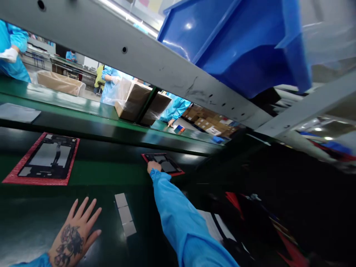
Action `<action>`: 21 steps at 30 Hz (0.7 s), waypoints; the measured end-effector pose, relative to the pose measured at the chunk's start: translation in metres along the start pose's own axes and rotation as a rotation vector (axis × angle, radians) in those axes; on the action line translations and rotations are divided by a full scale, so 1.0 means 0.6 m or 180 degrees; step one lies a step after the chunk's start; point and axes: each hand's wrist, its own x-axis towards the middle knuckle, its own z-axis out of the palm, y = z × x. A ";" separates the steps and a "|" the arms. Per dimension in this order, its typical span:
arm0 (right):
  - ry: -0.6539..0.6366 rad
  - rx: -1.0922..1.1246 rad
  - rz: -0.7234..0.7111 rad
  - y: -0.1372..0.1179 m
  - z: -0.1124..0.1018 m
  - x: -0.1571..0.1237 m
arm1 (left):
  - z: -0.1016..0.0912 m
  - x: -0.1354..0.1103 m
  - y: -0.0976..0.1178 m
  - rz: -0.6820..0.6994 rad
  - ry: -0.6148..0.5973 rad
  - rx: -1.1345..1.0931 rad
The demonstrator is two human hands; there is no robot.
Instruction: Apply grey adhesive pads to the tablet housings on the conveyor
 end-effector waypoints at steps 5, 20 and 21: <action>0.0041 0.0143 -0.0159 -0.046 -0.026 -0.014 | 0.003 0.000 0.006 -0.0013 0.0097 0.0000; 0.0132 0.2032 -0.1911 -0.334 -0.158 -0.123 | -0.007 0.003 0.010 -0.0193 -0.0444 -0.0393; 0.0113 0.2056 -0.1650 -0.310 -0.161 -0.104 | -0.008 0.004 0.011 -0.0221 -0.0493 -0.0434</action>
